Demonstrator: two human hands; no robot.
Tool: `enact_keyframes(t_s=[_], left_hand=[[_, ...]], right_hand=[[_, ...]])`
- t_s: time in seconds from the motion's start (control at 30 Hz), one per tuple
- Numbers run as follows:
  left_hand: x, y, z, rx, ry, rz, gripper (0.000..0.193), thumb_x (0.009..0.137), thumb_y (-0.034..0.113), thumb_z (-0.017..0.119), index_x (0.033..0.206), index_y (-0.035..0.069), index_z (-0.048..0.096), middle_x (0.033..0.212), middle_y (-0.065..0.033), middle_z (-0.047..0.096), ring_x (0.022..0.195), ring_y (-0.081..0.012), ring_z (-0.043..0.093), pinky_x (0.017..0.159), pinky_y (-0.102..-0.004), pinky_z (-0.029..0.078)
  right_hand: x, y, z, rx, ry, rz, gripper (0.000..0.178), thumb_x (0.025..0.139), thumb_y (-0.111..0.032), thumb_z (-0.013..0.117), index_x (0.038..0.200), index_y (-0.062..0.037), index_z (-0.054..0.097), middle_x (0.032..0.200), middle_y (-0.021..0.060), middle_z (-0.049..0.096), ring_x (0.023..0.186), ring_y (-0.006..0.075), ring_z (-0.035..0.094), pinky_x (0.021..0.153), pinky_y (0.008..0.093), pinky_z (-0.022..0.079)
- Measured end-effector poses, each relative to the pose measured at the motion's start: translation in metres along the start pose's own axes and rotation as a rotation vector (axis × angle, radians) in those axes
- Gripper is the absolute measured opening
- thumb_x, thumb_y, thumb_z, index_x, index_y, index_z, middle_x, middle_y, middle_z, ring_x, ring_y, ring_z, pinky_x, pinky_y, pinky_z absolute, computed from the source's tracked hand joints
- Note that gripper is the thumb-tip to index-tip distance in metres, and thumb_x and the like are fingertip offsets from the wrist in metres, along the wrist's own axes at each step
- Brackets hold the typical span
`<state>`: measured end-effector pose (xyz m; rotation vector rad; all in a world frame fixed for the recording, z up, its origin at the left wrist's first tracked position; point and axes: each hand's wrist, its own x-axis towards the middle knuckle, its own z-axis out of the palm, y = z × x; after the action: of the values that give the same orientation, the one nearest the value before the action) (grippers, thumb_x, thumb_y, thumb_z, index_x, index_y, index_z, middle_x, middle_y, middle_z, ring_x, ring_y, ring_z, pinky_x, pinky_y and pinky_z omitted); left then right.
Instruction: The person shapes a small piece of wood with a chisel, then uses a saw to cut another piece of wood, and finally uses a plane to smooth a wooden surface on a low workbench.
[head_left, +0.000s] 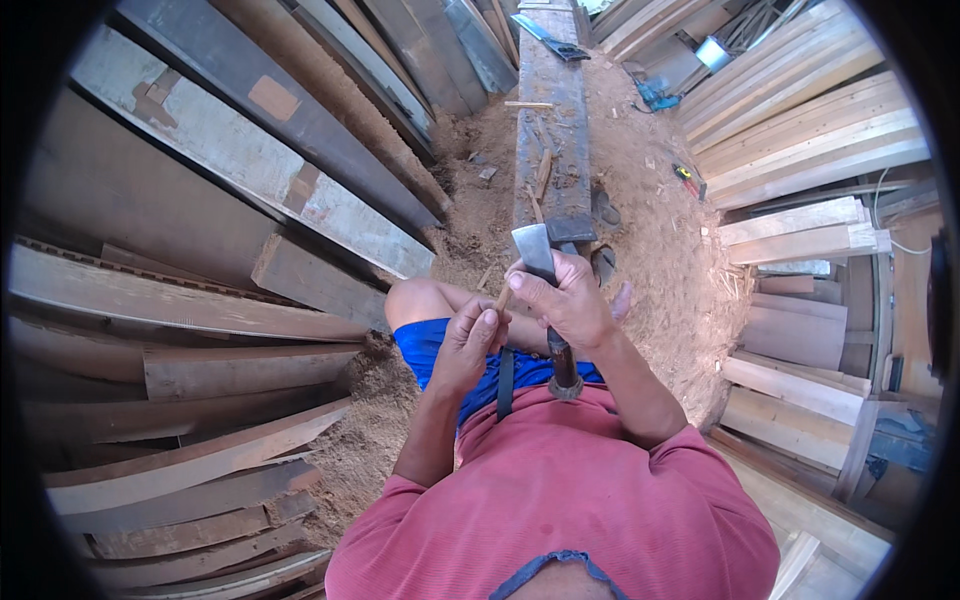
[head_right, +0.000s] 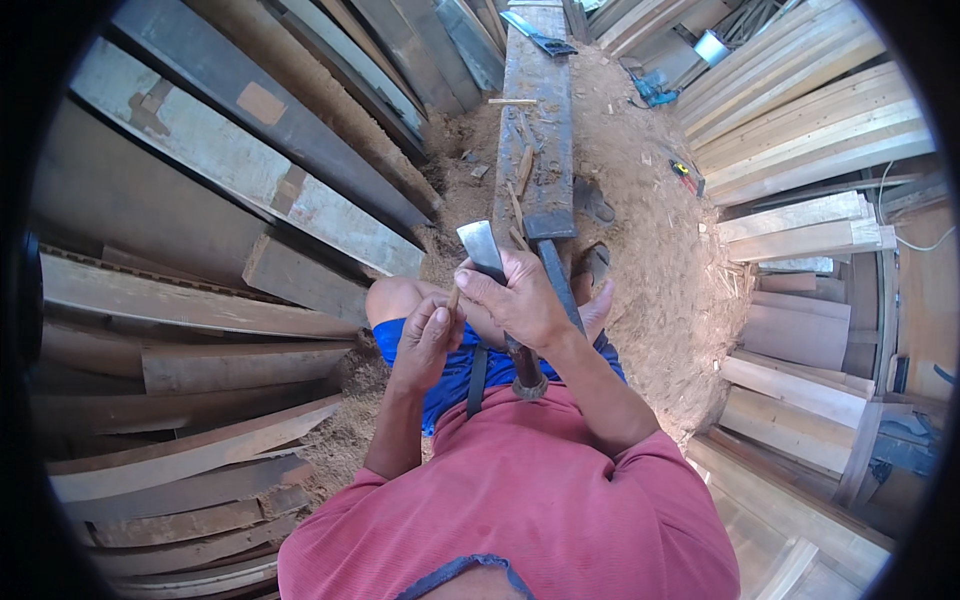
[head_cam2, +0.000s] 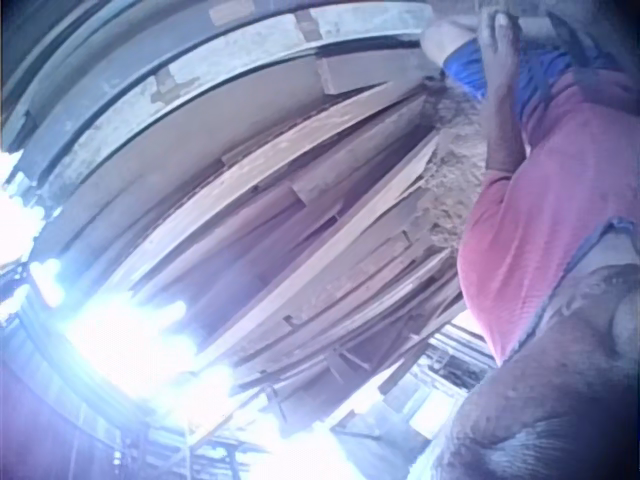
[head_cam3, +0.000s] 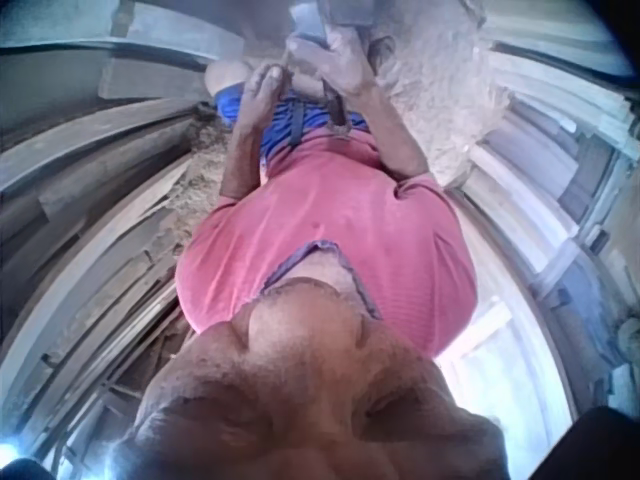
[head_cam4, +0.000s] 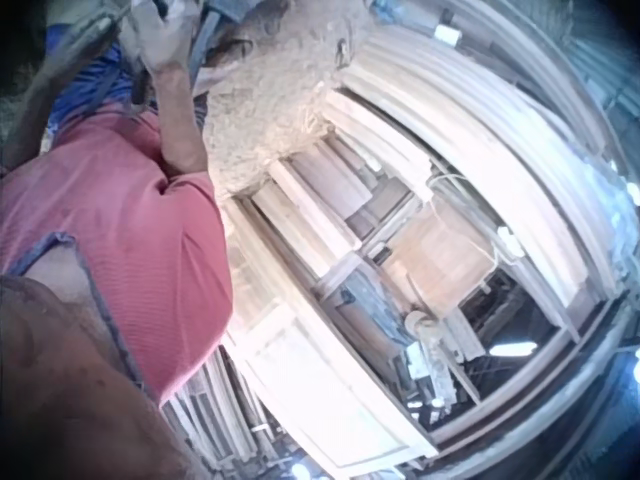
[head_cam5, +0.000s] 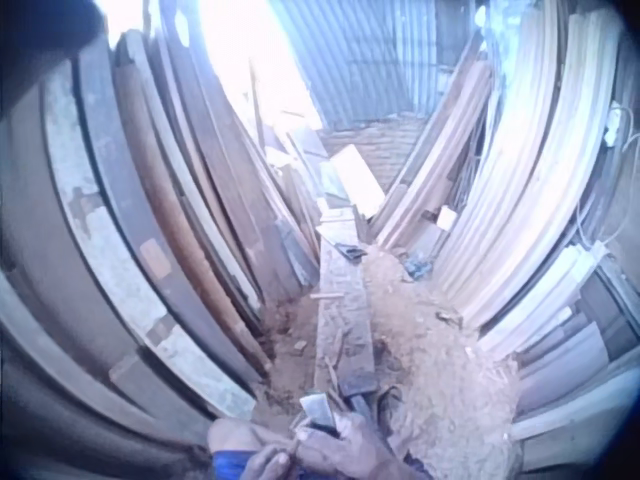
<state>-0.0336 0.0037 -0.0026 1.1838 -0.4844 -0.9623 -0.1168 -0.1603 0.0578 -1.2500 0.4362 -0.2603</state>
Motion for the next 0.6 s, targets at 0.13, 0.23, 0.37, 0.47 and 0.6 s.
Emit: enact_keyframes(t_s=[0.13,0.23,0.37,0.47,0.6], left_hand=[[-0.004,0.000,0.003,-0.189,-0.087,-0.176,0.030,0.105,0.033,0.048,0.105,0.005,0.060,0.075,0.0013,0.053,0.065,-0.0063,0.046,0.058,-0.0218,0.036],[-0.004,-0.001,0.005,-0.257,-0.129,-0.204,0.029,0.104,0.033,0.049,0.105,0.005,0.058,0.075,-0.0004,0.054,0.064,-0.0085,0.047,0.057,-0.0223,0.037],[-0.003,-0.014,-0.004,-0.301,-0.159,-0.190,0.028,0.103,0.031,0.050,0.106,0.005,0.059,0.075,-0.0001,0.053,0.063,-0.0084,0.047,0.057,-0.0224,0.037],[-0.001,-0.018,-0.006,-0.178,-0.087,-0.125,0.026,0.103,0.030,0.052,0.106,0.005,0.059,0.074,-0.0002,0.053,0.062,-0.0083,0.047,0.056,-0.0222,0.036],[0.001,-0.011,0.001,-0.116,-0.006,-0.164,0.025,0.103,0.029,0.052,0.104,0.005,0.059,0.071,-0.0001,0.052,0.061,-0.0079,0.045,0.056,-0.0217,0.036]], right_hand=[[0.002,0.016,-0.012,-0.096,0.075,-0.113,0.015,0.094,-0.020,0.066,0.097,-0.0052,0.066,0.073,-0.0060,0.056,0.053,0.0000,0.046,0.046,0.0176,0.038],[0.004,0.018,-0.016,-0.089,0.085,-0.079,0.016,0.095,-0.020,0.064,0.099,-0.0048,0.067,0.073,-0.0058,0.057,0.054,0.0002,0.047,0.046,0.0183,0.038],[0.006,0.020,-0.014,-0.043,0.044,-0.030,0.016,0.095,-0.019,0.063,0.101,-0.0046,0.067,0.074,-0.0052,0.057,0.054,0.0004,0.046,0.046,0.0188,0.038],[0.007,0.026,-0.014,-0.058,0.055,-0.030,0.017,0.095,-0.020,0.063,0.102,-0.0047,0.067,0.074,-0.0050,0.057,0.054,0.0003,0.046,0.047,0.0187,0.038],[0.008,0.028,-0.016,-0.105,0.072,-0.080,0.018,0.096,-0.022,0.062,0.100,-0.0050,0.068,0.076,-0.0049,0.057,0.055,0.0001,0.046,0.046,0.0187,0.039]])
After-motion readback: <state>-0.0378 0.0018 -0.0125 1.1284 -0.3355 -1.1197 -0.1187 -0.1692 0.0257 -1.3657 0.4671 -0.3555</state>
